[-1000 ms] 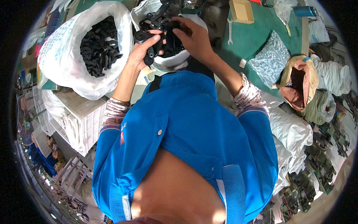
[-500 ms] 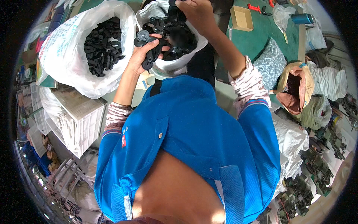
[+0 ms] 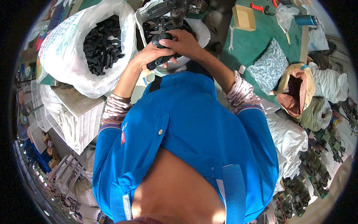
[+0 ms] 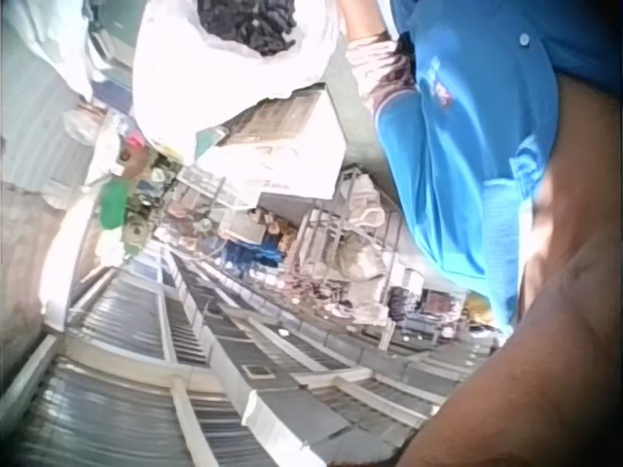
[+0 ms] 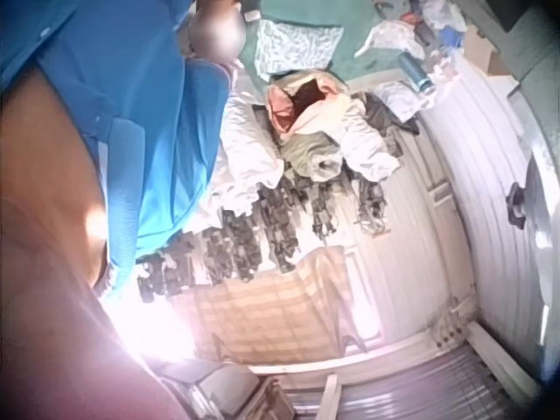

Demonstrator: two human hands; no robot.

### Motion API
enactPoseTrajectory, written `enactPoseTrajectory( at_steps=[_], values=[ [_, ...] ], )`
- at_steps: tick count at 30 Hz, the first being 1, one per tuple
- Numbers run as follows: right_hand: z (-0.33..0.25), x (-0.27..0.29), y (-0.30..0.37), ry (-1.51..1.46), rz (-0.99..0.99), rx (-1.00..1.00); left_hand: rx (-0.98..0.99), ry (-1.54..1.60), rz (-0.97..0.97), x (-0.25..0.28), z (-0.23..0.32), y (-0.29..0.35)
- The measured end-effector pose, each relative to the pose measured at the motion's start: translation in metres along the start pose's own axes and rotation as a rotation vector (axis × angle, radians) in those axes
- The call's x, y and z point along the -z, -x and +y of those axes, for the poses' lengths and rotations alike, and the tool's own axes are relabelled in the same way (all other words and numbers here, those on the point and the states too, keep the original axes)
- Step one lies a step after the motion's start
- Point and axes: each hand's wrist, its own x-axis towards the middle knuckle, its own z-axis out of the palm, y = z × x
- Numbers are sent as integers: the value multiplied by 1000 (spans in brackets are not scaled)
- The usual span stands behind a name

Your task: The person repeatedly picks small black plastic parts from a white sack and inserts metal pins into them by hand, then places the assembled units into a second sack. The process continues with one-at-a-time handling of each part.

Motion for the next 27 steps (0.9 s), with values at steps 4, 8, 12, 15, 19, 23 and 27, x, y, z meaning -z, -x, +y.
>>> enactPoseTrajectory(
  at_steps=[4, 8, 12, 15, 19, 23, 27],
  values=[
    [-14, -1, 17, 203, 353, 184, 123, 113, -51, 6, -2, -1],
    [-28, 23, 25, -23, 22, 6, 98, 238, -343, 17, -7, 10],
    [-33, 31, 22, -422, -268, -60, 55, 439, -680, 1, -17, 10],
    [-40, 21, 24, -410, -347, -11, 83, 510, -847, -9, -16, 8],
    [-31, 34, 20, -324, -374, -4, 150, 655, -760, -6, -24, 9],
    [-44, 40, 14, -320, -11, -104, 19, 493, -620, 8, -32, 17],
    [-50, 53, 0, -185, 207, 114, -23, 435, -157, 7, -24, 32]
  ],
)
